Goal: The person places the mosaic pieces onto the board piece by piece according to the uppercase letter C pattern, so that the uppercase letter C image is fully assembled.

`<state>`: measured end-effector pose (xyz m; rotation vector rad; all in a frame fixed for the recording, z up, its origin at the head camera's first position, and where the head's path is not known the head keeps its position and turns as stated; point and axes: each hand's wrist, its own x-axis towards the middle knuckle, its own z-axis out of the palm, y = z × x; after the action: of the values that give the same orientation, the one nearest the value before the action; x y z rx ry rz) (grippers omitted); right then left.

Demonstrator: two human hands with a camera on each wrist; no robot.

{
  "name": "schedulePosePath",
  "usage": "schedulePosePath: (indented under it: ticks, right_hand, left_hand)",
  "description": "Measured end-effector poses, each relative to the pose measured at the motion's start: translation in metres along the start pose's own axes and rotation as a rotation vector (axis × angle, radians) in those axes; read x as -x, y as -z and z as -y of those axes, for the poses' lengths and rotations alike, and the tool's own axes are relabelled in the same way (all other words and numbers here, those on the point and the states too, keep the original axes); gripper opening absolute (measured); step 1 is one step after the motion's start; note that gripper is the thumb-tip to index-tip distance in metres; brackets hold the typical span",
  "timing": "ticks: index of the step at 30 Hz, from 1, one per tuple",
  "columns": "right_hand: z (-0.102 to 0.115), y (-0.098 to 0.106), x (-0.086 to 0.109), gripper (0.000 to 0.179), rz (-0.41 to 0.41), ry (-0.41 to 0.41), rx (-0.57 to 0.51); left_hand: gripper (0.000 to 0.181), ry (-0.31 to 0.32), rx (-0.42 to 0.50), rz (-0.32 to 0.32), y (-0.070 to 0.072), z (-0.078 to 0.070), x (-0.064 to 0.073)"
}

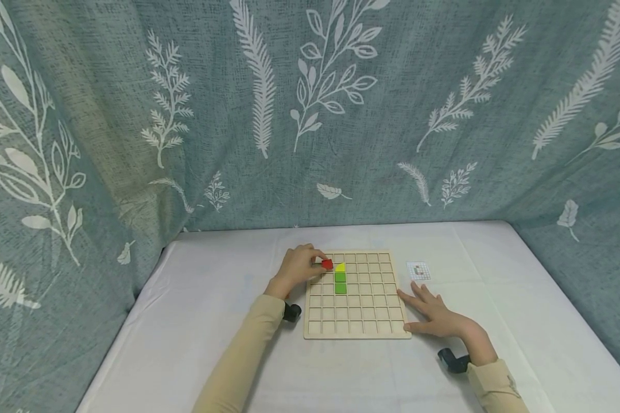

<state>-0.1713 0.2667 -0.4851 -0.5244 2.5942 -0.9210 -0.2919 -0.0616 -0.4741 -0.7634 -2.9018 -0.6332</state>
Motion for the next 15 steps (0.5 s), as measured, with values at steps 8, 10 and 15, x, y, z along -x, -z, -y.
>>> schedulePosePath:
  ticks: [8, 10, 15]
  right_hand:
    - [-0.002, 0.0, 0.0, 0.076, 0.006, -0.003, 0.001]
    - [-0.002, -0.001, 0.0, 0.076, 0.006, -0.007, 0.003]
    - [-0.003, -0.002, -0.001, 0.077, 0.008, -0.01, 0.004]
  left_hand:
    - [0.023, -0.041, 0.015, 0.028, -0.008, -0.01, -0.005]
    - [0.023, -0.059, 0.004, 0.033, -0.011, -0.011, -0.007]
    - [0.022, -0.073, -0.006, 0.038, -0.016, -0.016, -0.011]
